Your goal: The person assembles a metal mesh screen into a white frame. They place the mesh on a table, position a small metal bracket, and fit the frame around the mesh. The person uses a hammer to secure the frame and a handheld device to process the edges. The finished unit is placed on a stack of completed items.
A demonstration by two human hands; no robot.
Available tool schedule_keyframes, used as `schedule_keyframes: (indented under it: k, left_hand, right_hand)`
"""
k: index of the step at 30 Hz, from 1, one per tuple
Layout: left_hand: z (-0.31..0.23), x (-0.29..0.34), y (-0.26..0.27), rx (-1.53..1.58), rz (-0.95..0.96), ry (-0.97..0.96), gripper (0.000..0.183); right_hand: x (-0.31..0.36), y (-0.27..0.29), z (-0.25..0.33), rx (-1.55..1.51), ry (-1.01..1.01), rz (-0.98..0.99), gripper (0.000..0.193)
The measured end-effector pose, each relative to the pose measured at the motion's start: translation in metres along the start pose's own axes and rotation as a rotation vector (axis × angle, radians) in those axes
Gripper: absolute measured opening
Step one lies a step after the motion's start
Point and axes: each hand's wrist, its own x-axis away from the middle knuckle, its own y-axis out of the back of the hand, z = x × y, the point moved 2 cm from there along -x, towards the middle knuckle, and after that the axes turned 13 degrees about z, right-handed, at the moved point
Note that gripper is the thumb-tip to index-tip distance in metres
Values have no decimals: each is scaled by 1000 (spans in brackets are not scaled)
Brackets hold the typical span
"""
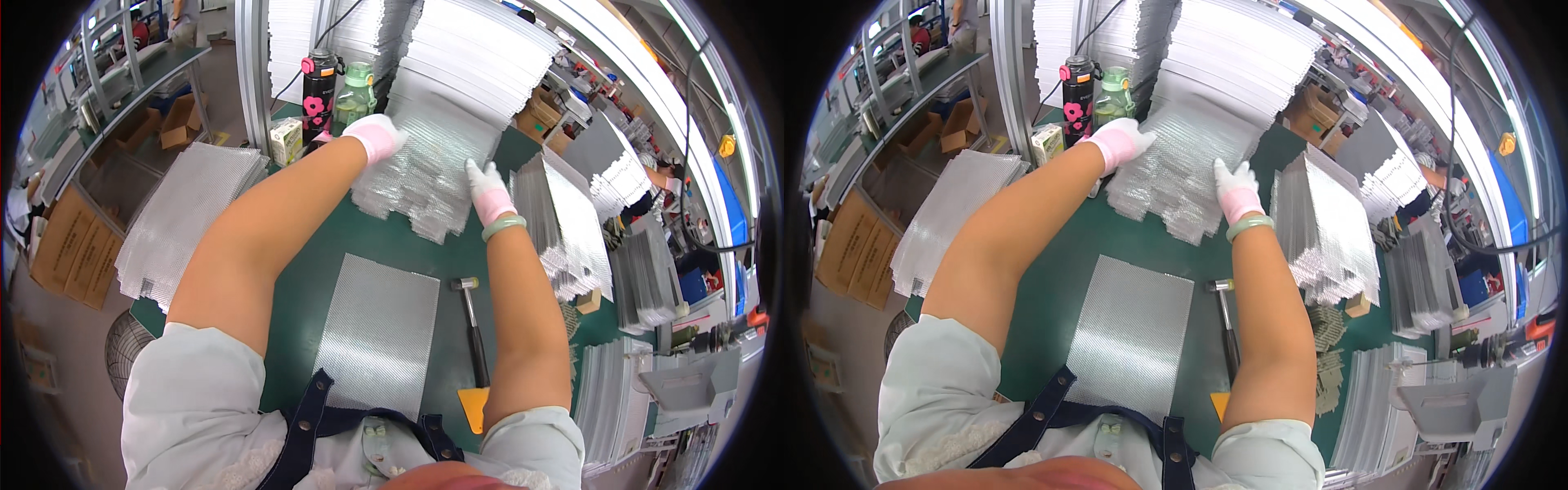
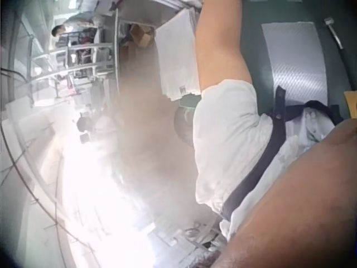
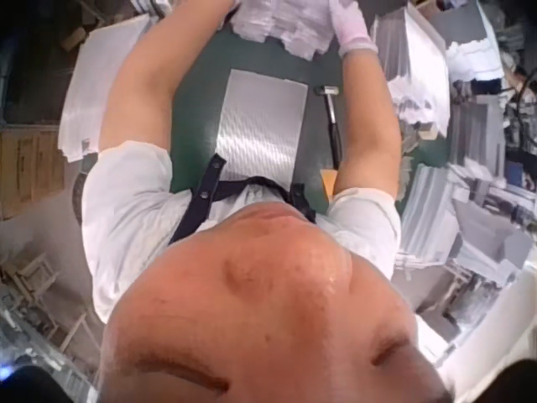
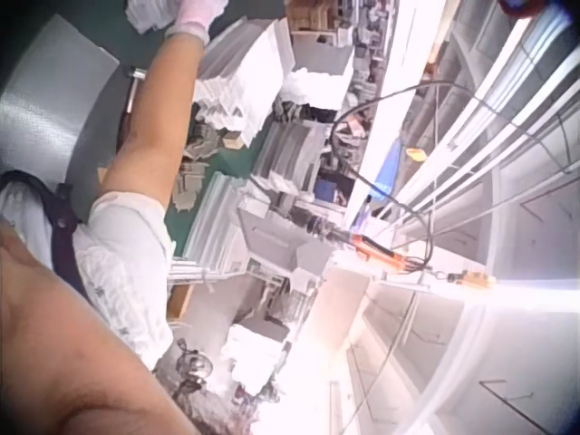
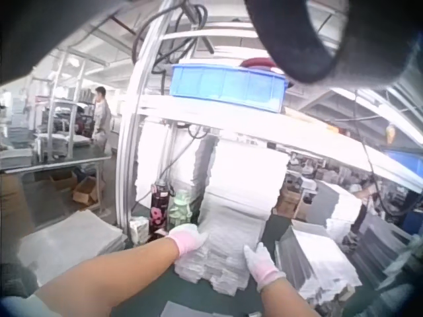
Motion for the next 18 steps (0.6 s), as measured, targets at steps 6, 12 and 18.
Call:
schedule_keyframes:
  k: [6, 12, 18]
  left_hand:
    - [-4, 24, 34, 343, -283, -58, 77]
    - [22, 15, 43, 599, -242, -473, 69]
    - [30, 30, 6, 421, 288, -199, 58]
  right_hand:
    - [20, 29, 34, -747, 663, -265, 48]
    - [52, 41, 44, -1474, 409, -89, 43]
    - [36, 49, 17, -1587, 588, -41, 54]
